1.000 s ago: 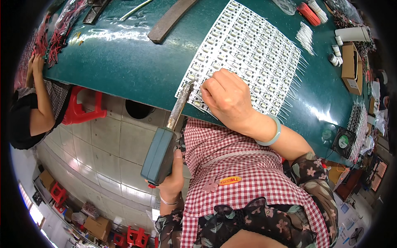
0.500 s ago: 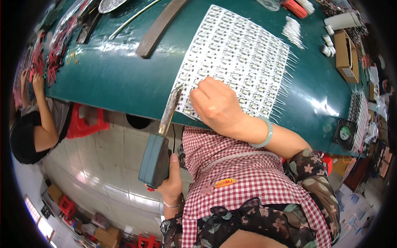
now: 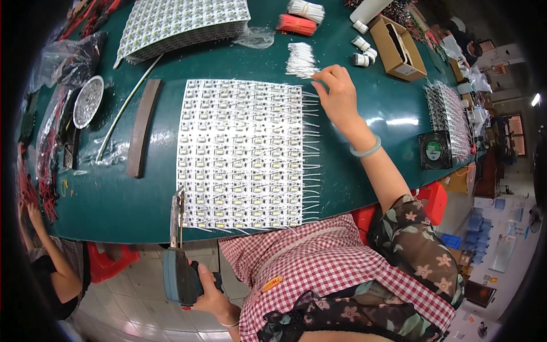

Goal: Assembling small LED components onto a circuit board strip using a handheld tool.

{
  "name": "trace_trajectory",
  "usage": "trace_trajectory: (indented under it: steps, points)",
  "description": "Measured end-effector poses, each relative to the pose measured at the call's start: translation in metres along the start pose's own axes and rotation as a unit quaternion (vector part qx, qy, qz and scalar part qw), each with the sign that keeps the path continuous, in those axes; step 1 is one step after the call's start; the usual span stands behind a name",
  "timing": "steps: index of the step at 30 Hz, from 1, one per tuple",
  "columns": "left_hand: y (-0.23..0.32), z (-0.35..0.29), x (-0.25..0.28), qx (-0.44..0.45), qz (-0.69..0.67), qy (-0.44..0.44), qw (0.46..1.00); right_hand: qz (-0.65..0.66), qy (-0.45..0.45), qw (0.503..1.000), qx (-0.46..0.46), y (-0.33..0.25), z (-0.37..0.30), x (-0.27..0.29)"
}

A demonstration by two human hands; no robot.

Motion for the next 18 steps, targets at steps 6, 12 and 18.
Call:
trace_trajectory:
  steps: [6, 12, 18]
  points:
    - [0.008, -0.002, -0.012, -0.016, 0.029, -0.009, 0.999, 0.021, -0.002, 0.998, 0.055, 0.022, 0.005, -0.022]
    - [0.047, -0.006, -0.025, -0.068, 0.102, -0.022, 0.992, 0.012, 0.017, 0.996, 0.087, 0.016, 0.01, -0.031]
    - [0.056, -0.003, -0.032, -0.095, 0.172, -0.03, 0.98, -0.003, 0.014, 0.997, 0.082, 0.026, 0.013, -0.026]
Point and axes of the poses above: each hand's wrist, its own z-axis towards the middle knuckle, its own x-axis out of the back of the hand, y = z × x, the point moved 10 cm from there along z, towards the middle knuckle, and after that the axes turned 13 degrees about y, right-handed, at the moved point
